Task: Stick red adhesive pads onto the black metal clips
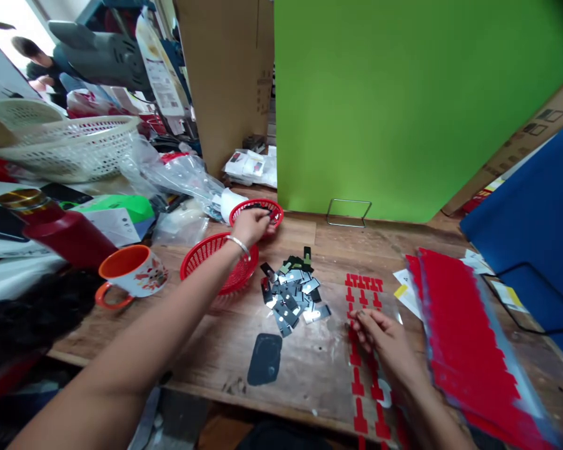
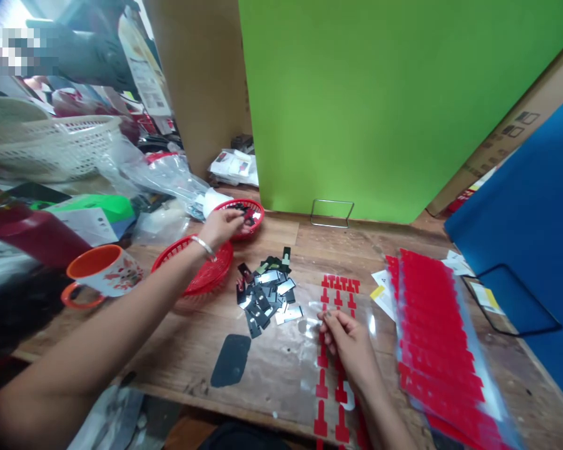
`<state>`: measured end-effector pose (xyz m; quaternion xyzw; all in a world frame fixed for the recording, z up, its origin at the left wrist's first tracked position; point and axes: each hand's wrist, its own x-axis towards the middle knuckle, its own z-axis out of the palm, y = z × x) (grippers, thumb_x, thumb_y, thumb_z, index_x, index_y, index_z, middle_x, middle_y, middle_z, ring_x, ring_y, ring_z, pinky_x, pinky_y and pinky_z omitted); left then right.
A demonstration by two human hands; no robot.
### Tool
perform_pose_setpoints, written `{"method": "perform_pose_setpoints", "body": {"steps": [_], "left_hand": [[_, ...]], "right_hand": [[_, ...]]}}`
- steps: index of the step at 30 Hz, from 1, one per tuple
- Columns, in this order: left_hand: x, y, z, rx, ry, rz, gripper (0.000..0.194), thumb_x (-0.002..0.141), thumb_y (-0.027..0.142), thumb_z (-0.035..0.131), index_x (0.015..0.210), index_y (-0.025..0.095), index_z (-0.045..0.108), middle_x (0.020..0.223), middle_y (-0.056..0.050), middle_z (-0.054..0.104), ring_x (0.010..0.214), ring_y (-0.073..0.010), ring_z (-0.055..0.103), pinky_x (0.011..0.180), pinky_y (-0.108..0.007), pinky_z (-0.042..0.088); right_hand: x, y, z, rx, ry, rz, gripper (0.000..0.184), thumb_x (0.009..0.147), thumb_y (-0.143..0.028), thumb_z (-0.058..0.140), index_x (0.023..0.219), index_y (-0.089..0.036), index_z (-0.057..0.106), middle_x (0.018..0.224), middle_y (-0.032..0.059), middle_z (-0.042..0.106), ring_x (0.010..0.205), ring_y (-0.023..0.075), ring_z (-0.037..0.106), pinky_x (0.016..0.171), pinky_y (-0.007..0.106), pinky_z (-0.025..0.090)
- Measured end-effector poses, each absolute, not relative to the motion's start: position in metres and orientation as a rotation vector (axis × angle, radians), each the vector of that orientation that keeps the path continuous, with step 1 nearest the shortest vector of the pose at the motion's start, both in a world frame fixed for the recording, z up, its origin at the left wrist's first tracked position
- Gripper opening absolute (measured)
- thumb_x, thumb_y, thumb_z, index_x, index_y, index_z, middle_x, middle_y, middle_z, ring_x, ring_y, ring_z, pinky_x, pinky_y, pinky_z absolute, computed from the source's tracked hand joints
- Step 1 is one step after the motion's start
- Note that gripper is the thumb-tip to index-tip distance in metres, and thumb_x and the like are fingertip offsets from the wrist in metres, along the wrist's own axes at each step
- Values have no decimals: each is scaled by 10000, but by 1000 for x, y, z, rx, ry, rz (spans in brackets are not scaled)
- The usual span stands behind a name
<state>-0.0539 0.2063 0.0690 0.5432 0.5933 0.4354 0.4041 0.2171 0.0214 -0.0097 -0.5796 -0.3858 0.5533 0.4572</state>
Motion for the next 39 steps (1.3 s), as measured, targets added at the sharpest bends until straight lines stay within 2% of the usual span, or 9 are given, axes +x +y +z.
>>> {"method": "perform_pose_setpoints", "body": {"steps": [7,11,14,18,23,29,34,36,39], "left_hand": [[-76,238,89,1658,1723,1175,347,640,140,662,982,82,651,1042,-110,648,1015,-241,558,958,-334,361],[-49,183,83,2022,1569,1009,290,744,252,572,1001,143,650,1014,-74,661,918,-199,593,860,-302,422],[-27,128,67,2097,1411,735,194,757,265,557,878,186,686,870,-52,687,780,-178,610,741,-272,443],[-13,70,37,2127,1247,506,146,762,234,541,758,207,685,779,-41,676,752,-173,593,707,-249,409],[-13,41,12,1926,1267,541,137,755,238,542,738,196,671,771,-37,669,732,-170,583,693,-247,400],[-14,29,-1,1607,1356,681,215,766,348,541,738,182,675,729,-26,670,694,-173,587,658,-248,419],[3,20,-7,1137,1238,886,292,692,331,646,934,168,662,891,-52,677,835,-182,602,744,-256,453],[15,19,-6,902,1119,957,370,666,304,679,1002,156,630,950,-65,662,866,-174,600,793,-273,456],[32,19,-5,681,1009,982,254,670,308,677,828,113,643,813,-48,653,738,-144,603,773,-293,480]], "right_hand": [[217,22,-11,-1456,-1024,1340,334,726,-470,601,834,-158,652,615,6,561,460,93,429,394,195,288],[219,26,-10,-1520,-1167,1210,297,709,-445,617,781,-160,661,585,8,578,496,125,485,443,224,356],[215,30,-9,-1517,-1469,990,193,748,-359,592,747,-183,671,734,45,642,692,189,564,630,300,439],[199,39,-9,-1479,-1932,604,158,799,-221,538,805,-228,696,813,61,627,819,214,533,739,348,423],[184,51,-10,-1493,-2188,380,177,792,-184,558,902,-249,681,947,82,590,942,237,471,788,369,402],[184,46,-1,-1515,-2134,551,110,740,-94,559,763,-188,612,826,53,587,844,200,494,735,318,402],[176,27,-1,-1496,-1489,1101,40,754,-204,549,722,-181,549,605,-21,542,540,115,487,513,230,385],[171,21,-2,-1424,-1212,1332,111,731,-273,588,746,-177,535,545,-44,518,453,96,460,439,209,364],[168,15,-3,-1355,-1054,1479,189,697,-327,630,752,-170,540,522,-50,526,412,87,458,411,203,362]]}}
